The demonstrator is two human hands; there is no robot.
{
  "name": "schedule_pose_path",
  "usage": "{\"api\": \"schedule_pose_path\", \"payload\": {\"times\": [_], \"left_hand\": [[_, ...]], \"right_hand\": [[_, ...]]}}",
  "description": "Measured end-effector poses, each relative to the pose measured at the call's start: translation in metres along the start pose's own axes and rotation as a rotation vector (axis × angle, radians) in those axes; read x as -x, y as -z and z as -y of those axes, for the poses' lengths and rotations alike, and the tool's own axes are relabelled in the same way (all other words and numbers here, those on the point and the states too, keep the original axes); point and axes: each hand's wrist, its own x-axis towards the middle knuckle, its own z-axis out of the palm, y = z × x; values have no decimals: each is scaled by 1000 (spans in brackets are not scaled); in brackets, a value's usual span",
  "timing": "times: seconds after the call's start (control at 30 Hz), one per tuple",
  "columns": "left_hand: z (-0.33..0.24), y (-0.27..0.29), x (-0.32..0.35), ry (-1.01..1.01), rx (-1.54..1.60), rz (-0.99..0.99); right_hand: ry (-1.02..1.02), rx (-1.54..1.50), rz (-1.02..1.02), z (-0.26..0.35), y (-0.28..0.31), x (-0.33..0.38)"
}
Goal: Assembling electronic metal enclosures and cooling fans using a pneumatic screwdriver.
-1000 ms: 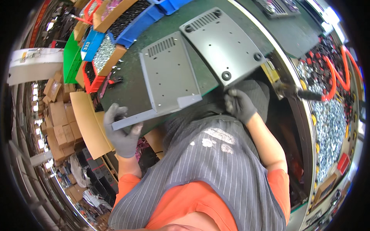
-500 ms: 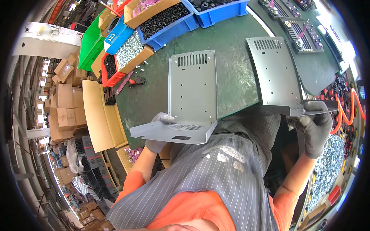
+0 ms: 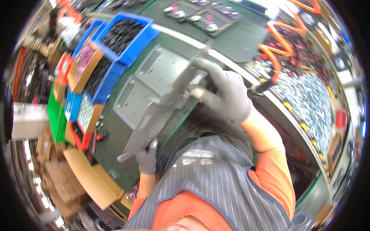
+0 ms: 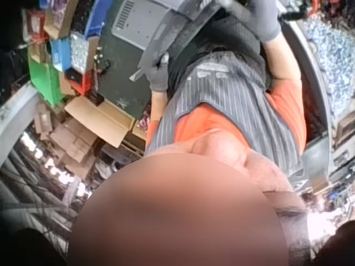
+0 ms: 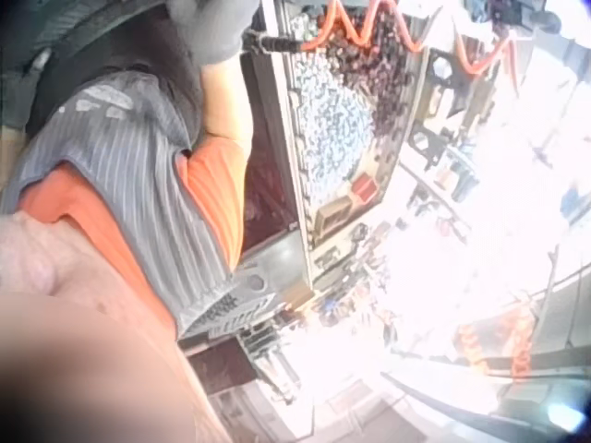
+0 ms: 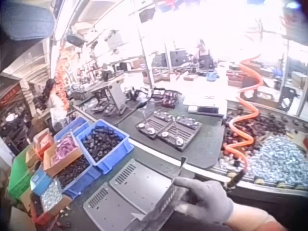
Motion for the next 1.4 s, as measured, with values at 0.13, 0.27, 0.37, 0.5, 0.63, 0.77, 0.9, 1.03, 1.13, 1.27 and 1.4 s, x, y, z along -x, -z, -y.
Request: {"api": "schedule_pose_path", "payload": {"times": [0.13, 0.27, 0.37, 0.5, 0.63, 0.77, 0.9, 1.03, 1.13, 1.27, 1.4], "left_hand": [[4, -7, 5, 18, 253, -79], [9, -13, 3, 11, 139, -56], [10, -15, 1, -21, 107, -90], [11, -13, 8, -43, 39, -119], [11, -2, 28, 111, 109, -206], [3, 25, 46, 384, 320, -57], [-15, 48, 46, 538, 412, 272], [-39, 36, 30, 554, 555, 576], [-56, 6, 9, 454, 660, 751], [-80, -46, -27, 385, 833, 929], [-107, -99, -57, 650, 1184, 1141]], "right_hand": [[365, -219, -655, -23, 63, 39], [-109, 25, -909, -107, 142, 28], [-353, 472, -313, -183, 138, 10], [-584, 840, 196, -226, 110, -4], [-763, 958, 260, -234, 93, -25], [-770, 938, 284, -250, 102, -27], [-693, 677, 53, -264, 123, -3], [-650, 18, -344, -233, 153, 34], [-526, -316, -590, -164, 171, 72], [-252, -499, -614, -59, 149, 102], [-9, -215, 39, 1, 88, 92]]}}
